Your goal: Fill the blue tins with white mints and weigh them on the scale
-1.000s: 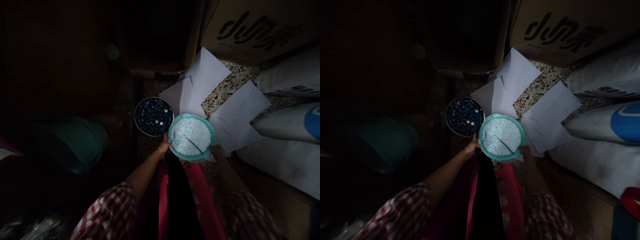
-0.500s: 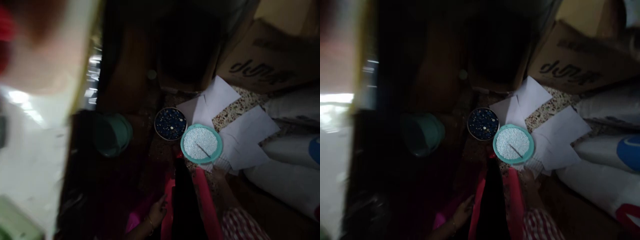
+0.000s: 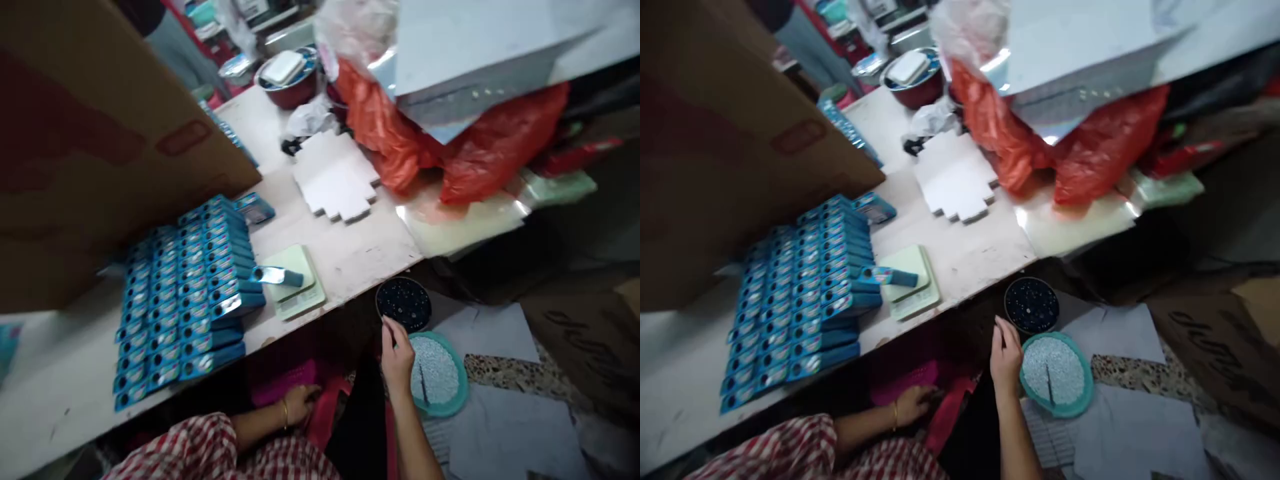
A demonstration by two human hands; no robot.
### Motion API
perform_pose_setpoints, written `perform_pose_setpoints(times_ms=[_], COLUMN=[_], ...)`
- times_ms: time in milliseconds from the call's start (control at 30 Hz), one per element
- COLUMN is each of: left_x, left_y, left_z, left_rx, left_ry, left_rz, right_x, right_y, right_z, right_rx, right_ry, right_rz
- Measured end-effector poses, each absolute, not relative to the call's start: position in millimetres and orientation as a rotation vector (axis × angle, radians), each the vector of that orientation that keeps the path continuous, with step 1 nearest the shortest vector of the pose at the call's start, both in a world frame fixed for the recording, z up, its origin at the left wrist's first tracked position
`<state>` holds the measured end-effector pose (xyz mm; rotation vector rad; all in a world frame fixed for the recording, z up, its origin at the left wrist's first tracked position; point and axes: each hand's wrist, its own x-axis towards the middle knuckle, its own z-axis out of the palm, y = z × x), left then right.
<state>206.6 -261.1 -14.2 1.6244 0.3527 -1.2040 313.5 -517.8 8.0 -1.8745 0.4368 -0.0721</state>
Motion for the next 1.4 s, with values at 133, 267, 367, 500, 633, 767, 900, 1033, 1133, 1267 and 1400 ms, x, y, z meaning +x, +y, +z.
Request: perform_pose_setpoints(times_ms=[133, 267, 367, 500, 633, 767, 900, 1033, 1133, 1267, 1400], left_x=[207, 194, 180, 158, 148, 170, 221, 256, 253, 228, 211], left_y=[-227, -203, -182, -132, -83, -88, -141, -180, -183, -172, -160], left_z=[40, 75, 93, 112, 128, 150, 170, 166, 157, 151, 151], left_rx=[1.795, 1.624, 1.539, 1.522, 1.521, 1.456, 1.35, 1.381, 1.443, 1.485, 1.481], left_ry=[0.625, 0.722, 0.678, 0.635, 0.729, 0.701, 0.546, 0.572, 0.646, 0.728, 0.782], left_rz=[-0.988, -0.721, -0.68, -0.643, -0.585, -0.558, -0.524, -0.453, -0.393, -0.357, -0.363], right_x=[382, 407, 419, 409, 381, 384, 418, 444, 453, 460, 459], right_y=[-450, -402, -386, -386, -396, -400, -405, -414, -417, -414, -410], right_z=[88, 101, 105, 115, 112, 105, 109, 123, 137, 152, 150], right_rx=[-1.954, -2.059, -2.088, -1.988, -2.032, -2.0, -2.01, -2.026, -1.996, -1.949, -1.964], right_ry=[0.036, -0.101, -0.136, 0.011, 0.207, 0.25, 0.209, 0.101, -0.02, -0.203, -0.282], right_rz=[-0.021, 0.056, 0.036, 0.066, 0.16, 0.144, 0.053, 0.088, 0.124, 0.203, 0.325])
